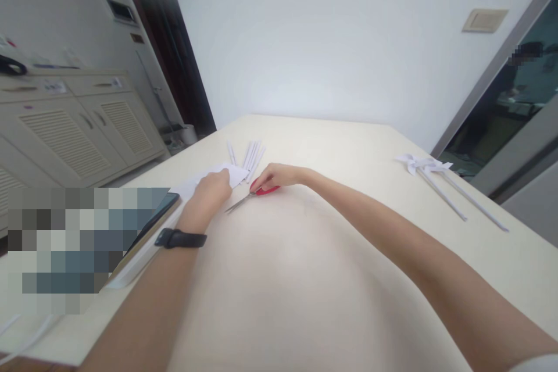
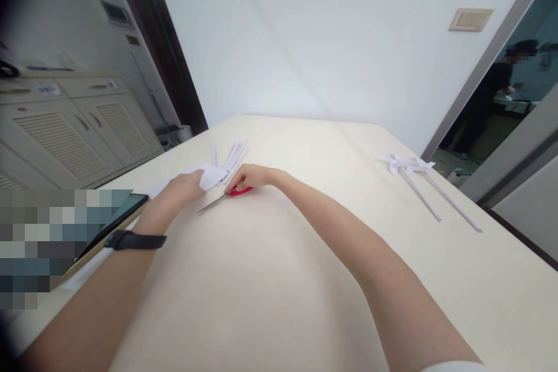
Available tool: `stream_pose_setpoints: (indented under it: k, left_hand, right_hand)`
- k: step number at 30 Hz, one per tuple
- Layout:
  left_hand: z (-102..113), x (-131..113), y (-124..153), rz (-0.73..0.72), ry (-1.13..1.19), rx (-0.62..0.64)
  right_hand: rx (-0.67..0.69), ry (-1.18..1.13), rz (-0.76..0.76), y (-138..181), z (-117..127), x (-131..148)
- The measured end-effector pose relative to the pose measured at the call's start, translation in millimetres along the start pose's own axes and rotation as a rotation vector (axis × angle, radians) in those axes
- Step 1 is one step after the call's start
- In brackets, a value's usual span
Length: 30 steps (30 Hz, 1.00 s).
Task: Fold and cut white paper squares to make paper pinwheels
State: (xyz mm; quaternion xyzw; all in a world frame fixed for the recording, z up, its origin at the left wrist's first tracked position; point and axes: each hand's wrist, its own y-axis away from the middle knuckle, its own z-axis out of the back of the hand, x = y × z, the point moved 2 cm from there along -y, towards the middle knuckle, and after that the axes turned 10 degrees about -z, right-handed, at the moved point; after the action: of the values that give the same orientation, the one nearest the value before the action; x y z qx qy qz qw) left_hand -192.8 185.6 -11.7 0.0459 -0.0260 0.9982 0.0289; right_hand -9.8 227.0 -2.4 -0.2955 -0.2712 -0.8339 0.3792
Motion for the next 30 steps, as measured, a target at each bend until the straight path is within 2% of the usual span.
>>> stream_pose_setpoints:
  k: [2, 4, 7, 10, 14, 17, 19, 22, 27, 30]
  left_hand:
    - [3.2, 1.3, -1.5, 0.012, -0.008, 0.008]
    - [6.5, 2.0, -2.1, 0.023, -0.010, 0.012]
    - [11.3, 0.7, -0.5, 0.032, -0.002, 0.008]
    - [15.3, -2.1, 2.5, 0.048, 0.016, -0.007]
    - [18.2, -4.5, 3.9, 0.111, 0.037, -0.048]
    - [17.8, -6.9, 2.7, 0.141, 0.051, -0.094]
    - [16.5, -9.7, 1.6, 0.138, 0.058, -0.118]
    - [13.2, -14.5, -0.1, 0.096, 0.067, -0.140]
    - [5.1, -14.9, -1.8, 0.058, 0.065, -0.118]
    - [1.5, -12.3, 0.1, 0.056, 0.044, -0.118]
  right_hand:
    - [0.027, 0.002, -0.013, 5.7, 6.0, -3.0]
    - [0.048, 0.003, -0.045, 27.7, 20.2, -14.5]
    - [0.013, 0.009, -0.121, 83.7, 44.0, -39.6]
    - [-0.100, 0.000, -0.164, 153.0, 54.8, -59.8]
    - [-0.158, -0.012, -0.229, 233.2, 38.8, -70.8]
    - [-0.124, -0.010, -0.255, 262.9, 14.5, -71.2]
    - [-0.126, -0.005, -0.245, 264.7, 1.3, -71.5]
    - [-0.183, 0.014, -0.210, 245.0, -4.8, -76.2]
    - [-0.211, 0.033, -0.157, 186.7, 14.8, -85.3]
    - [-0.248, 0.034, -0.164, 170.3, 29.6, -82.5]
